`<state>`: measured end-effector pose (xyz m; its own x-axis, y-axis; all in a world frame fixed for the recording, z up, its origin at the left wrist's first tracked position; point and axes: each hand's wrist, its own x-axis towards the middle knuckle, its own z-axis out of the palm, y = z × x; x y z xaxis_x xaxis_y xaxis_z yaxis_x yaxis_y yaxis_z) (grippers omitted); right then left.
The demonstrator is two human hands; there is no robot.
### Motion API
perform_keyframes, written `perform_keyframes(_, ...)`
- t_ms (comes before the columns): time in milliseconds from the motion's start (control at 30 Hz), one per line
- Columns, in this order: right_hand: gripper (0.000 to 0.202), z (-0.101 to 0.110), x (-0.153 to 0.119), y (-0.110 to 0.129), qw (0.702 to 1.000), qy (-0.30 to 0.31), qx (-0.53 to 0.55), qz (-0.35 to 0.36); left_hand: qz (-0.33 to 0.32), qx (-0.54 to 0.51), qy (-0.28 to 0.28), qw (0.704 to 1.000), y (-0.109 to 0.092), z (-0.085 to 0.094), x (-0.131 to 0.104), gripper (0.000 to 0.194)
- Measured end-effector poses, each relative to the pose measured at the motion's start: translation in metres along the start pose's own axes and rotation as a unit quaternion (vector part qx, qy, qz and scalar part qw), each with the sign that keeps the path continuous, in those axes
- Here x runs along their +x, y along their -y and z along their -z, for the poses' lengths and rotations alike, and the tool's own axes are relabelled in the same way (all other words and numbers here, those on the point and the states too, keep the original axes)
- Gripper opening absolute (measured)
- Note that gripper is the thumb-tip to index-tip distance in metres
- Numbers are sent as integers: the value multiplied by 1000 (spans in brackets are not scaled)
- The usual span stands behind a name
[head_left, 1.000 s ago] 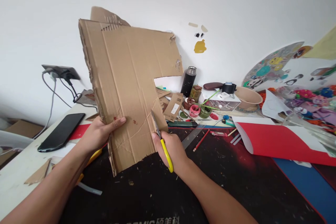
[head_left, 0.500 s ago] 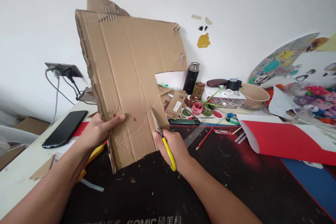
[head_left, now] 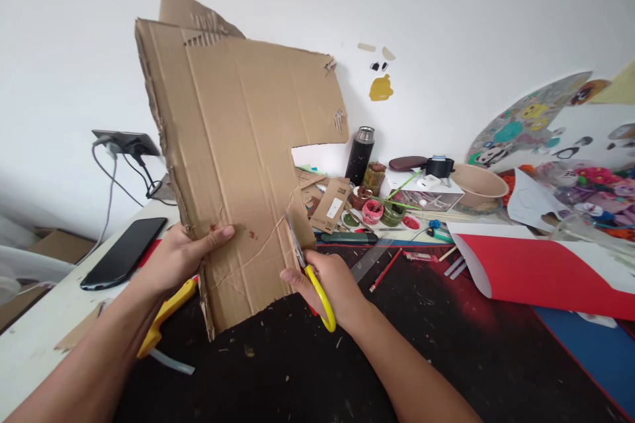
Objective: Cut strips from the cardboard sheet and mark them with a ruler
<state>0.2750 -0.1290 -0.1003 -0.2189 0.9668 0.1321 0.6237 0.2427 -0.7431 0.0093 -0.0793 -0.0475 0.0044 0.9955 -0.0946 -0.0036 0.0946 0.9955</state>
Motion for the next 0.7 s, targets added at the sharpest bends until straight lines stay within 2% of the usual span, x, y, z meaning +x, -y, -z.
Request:
perform_keyframes(233, 52, -1, -1, 1, 999, 5, 32, -27, 16, -6, 28, 999, -3, -9, 0, 51)
perform_keyframes(467, 56, -4, 1, 1, 999, -21, 12, -36, 22, 7, 21, 1000, -5, -15, -1, 55)
perform_keyframes(700, 54, -6, 1, 0, 999, -16, 23, -45, 31, 8, 19, 999, -5, -15, 1, 56)
